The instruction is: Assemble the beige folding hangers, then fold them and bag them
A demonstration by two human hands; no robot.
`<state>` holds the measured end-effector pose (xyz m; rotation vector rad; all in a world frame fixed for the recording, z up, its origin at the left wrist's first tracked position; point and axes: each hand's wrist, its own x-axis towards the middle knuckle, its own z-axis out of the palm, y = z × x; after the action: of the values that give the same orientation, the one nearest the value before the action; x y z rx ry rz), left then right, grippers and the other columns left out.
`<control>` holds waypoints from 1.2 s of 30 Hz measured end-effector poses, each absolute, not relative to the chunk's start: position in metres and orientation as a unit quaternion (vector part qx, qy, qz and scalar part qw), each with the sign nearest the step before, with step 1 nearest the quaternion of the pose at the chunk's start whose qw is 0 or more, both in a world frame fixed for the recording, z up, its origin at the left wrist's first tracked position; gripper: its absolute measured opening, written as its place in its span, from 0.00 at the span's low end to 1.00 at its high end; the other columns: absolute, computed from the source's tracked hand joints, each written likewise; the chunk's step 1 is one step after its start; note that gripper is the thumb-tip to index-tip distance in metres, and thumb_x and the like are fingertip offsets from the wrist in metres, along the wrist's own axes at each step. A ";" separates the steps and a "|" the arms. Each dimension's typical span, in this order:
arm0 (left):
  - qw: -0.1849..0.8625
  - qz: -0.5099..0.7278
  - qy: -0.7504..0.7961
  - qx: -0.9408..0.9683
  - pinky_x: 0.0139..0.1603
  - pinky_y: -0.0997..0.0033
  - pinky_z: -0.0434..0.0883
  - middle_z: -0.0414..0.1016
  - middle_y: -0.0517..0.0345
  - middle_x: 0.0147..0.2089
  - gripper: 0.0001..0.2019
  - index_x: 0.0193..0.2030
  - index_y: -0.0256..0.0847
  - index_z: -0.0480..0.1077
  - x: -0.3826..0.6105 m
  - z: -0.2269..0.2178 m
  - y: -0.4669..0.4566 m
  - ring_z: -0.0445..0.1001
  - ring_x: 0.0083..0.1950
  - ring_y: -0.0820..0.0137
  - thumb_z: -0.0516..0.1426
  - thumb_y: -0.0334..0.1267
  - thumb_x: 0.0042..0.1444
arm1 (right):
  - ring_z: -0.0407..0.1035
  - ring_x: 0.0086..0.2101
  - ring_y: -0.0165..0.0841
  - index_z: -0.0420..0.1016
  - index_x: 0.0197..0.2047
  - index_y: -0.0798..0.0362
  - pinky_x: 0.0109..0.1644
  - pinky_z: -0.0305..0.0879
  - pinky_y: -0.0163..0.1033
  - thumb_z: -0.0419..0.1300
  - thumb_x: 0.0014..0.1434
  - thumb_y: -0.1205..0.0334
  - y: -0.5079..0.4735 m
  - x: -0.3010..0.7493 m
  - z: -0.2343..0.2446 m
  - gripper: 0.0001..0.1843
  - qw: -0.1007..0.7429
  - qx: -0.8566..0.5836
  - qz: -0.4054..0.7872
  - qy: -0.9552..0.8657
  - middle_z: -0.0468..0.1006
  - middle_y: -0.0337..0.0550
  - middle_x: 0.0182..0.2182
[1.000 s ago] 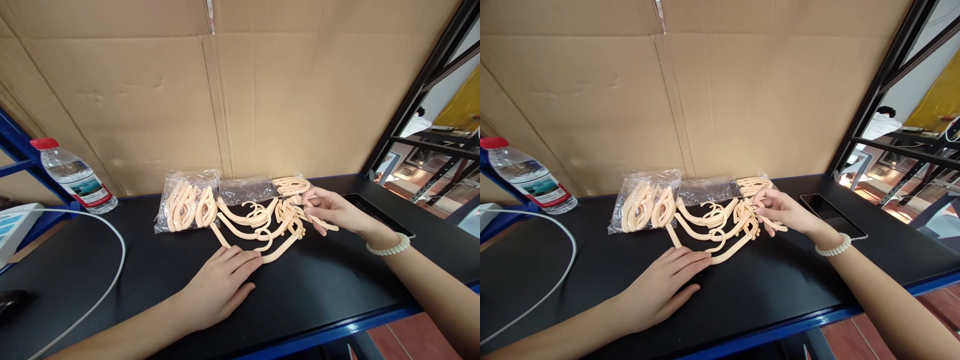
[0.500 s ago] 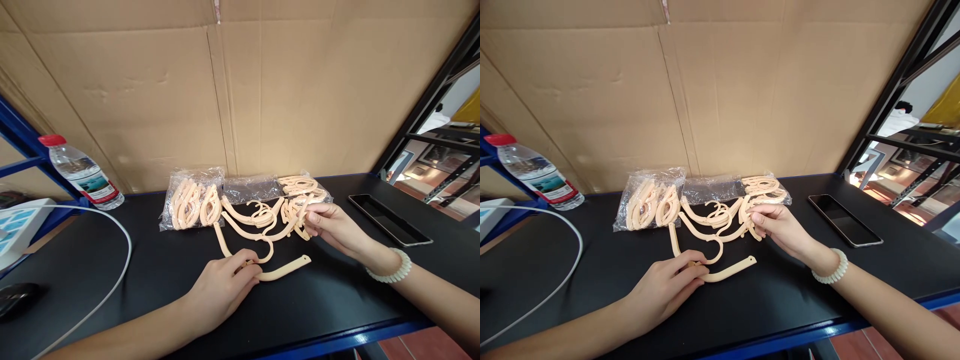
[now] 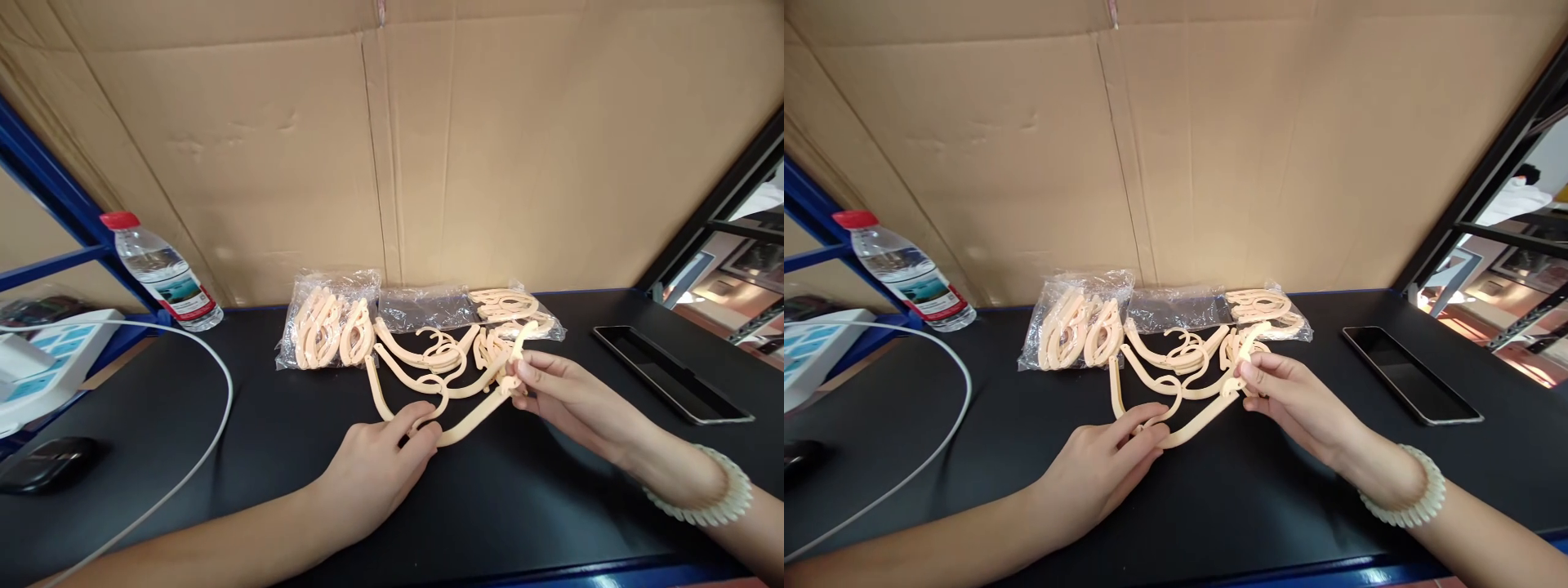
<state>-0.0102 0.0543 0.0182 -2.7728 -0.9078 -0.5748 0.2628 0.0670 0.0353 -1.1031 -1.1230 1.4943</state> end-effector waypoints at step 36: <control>-0.727 -0.365 -0.332 -0.478 0.28 0.80 0.70 0.75 0.57 0.34 0.18 0.49 0.36 0.72 0.011 0.026 0.063 0.72 0.28 0.79 0.64 0.44 0.55 | 0.67 0.33 0.31 0.80 0.31 0.51 0.36 0.65 0.36 0.66 0.57 0.58 0.045 0.210 0.012 0.07 0.490 -0.384 0.554 -0.553 0.77 0.43 0.33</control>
<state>0.0110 0.0632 0.0261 -3.3209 -2.3019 -2.5319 0.2105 0.0449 0.0122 -0.9338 -1.3424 1.3457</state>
